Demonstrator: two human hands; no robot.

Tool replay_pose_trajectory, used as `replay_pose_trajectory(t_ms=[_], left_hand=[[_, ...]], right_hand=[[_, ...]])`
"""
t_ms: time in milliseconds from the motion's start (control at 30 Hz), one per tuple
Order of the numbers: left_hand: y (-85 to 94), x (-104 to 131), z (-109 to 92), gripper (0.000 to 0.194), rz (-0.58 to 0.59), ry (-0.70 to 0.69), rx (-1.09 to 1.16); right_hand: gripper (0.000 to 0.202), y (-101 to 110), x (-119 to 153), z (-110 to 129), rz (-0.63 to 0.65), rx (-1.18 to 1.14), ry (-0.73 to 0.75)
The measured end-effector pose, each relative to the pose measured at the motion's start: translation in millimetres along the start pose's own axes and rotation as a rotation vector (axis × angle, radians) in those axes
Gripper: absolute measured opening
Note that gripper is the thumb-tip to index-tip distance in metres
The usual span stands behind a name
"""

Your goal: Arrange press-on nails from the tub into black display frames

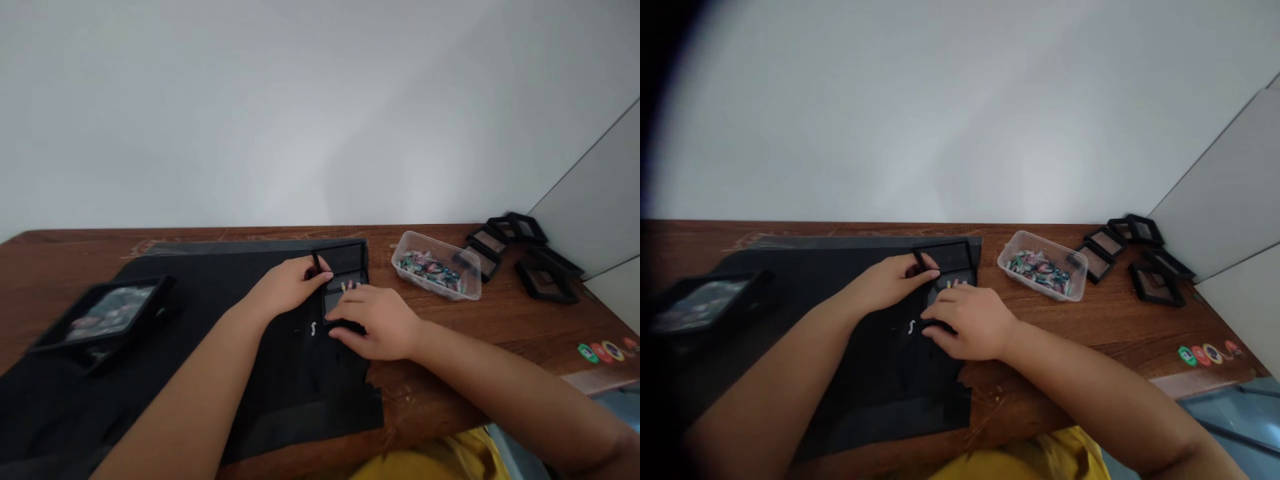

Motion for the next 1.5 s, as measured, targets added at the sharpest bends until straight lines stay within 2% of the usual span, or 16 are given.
replay_pose_trajectory(t_ms=[133, 367, 433, 533, 600, 700, 767, 800, 833, 900, 1000, 1200, 1333, 1500], left_hand=[[2.7, -1.0, 3.4, 0.037, -0.039, 0.028, 0.005], [9.9, -1.2, 15.1, 0.042, -0.07, 0.096, 0.011], [11.5, -0.3, 22.8, 0.048, -0.048, 0.104, 0.026], [11.0, 2.9, 34.3, 0.057, 0.039, 0.104, 0.047], [6.7, 6.6, 37.3, 0.059, 0.147, 0.074, 0.057], [1.3, 13.6, 37.7, 0.058, 0.283, 0.045, 0.04], [-0.8, 17.8, 35.3, 0.056, 0.345, 0.033, 0.014], [-1.8, 19.6, 33.0, 0.055, 0.373, 0.021, 0.005], [-2.7, 21.0, 30.2, 0.053, 0.398, 0.007, 0.001], [-3.8, 22.5, 25.7, 0.05, 0.43, -0.006, 0.005], [-4.5, 22.1, 24.5, 0.05, 0.44, 0.019, 0.012], [-5.6, 20.1, 27.0, 0.054, 0.402, 0.043, -0.002], [-3.4, 20.2, 24.3, 0.053, 0.392, 0.049, 0.0], [-1.8, 19.9, 23.8, 0.054, 0.377, 0.076, -0.011]], right_hand=[[0.019, -9.6, -0.4, 2.4, 0.108, 0.018, 0.05], [0.025, -7.9, -1.0, -5.7, 0.196, 0.058, -0.106], [0.025, -8.3, -0.5, -5.6, 0.191, 0.051, -0.123], [0.025, 0.2, -0.8, -2.5, 0.114, 0.04, -0.12], [0.027, 18.9, -2.1, 0.3, 0.02, 0.073, -0.116], [0.032, 69.9, -7.3, -1.6, -0.18, 0.202, -0.149], [0.034, 109.6, -13.0, -18.1, -0.308, 0.328, -0.292], [0.034, 123.8, -17.0, -32.6, -0.308, 0.395, -0.41], [0.033, 130.8, -22.0, -50.2, -0.234, 0.457, -0.538], [0.028, 125.1, -31.4, -87.1, 0.068, 0.521, -0.752], [0.019, 111.9, -49.6, -119.4, 0.236, 0.474, -0.825], [0.034, 99.9, -64.5, -158.9, 0.369, 0.529, -0.965], [0.024, 98.3, -61.1, -174.9, 0.448, 0.525, -1.035], [0.022, 93.7, -64.7, -189.6, 0.475, 0.506, -1.001]])
Point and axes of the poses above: each hand's wrist, its own x-axis away from the middle knuckle, its own y-axis out of the back of the hand, z = x × y, the point moved 8 cm from there along -x, towards the middle knuckle, and after that the axes turned 12 degrees about -x, right-handed, at the moved point
